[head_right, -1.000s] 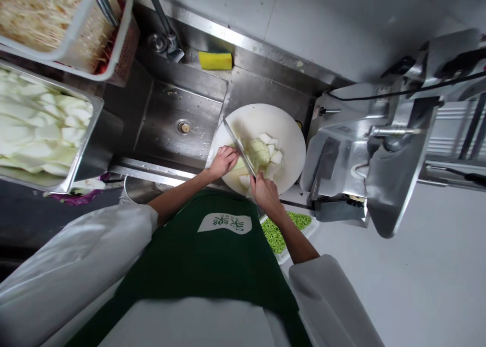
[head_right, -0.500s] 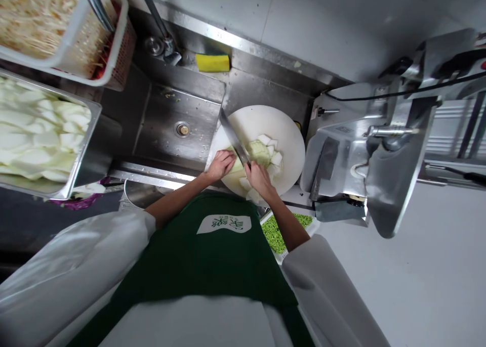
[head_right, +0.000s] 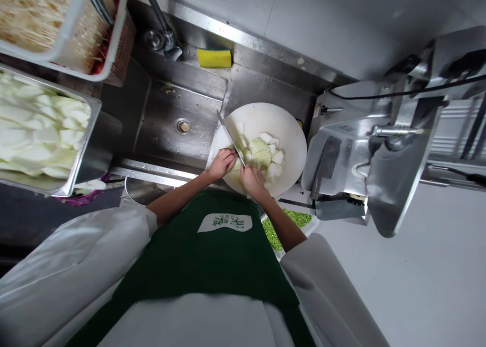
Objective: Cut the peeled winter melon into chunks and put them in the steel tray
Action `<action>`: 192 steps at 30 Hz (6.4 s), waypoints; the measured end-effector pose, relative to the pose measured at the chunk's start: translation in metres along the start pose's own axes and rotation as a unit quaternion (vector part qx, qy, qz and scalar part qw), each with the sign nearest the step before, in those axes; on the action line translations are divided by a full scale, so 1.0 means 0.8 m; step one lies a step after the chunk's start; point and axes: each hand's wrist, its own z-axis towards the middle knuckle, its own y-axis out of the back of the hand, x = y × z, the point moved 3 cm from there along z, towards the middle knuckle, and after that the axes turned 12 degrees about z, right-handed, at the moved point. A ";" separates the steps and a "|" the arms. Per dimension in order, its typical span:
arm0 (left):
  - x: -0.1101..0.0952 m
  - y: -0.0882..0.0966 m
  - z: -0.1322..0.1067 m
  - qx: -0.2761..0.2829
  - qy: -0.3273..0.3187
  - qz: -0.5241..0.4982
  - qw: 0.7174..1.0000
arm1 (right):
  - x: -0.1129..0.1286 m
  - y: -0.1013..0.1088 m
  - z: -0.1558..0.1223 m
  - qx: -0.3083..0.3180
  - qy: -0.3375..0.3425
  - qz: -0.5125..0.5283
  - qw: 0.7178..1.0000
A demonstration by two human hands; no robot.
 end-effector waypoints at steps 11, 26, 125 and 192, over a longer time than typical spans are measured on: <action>0.001 0.005 -0.014 0.008 0.015 0.028 0.999 | -0.024 0.014 -0.012 -0.038 0.029 -0.004 0.999; 0.003 0.005 -0.014 0.001 0.014 0.017 1.000 | -0.002 -0.016 0.003 -0.002 0.020 0.020 1.000; -0.001 0.005 -0.019 0.004 -0.014 0.036 0.999 | -0.019 -0.005 -0.066 0.007 -0.007 -0.013 1.000; 0.023 -0.010 -0.055 -0.066 -0.011 -0.083 0.994 | 0.029 -0.026 -0.032 -0.030 0.040 -0.019 0.999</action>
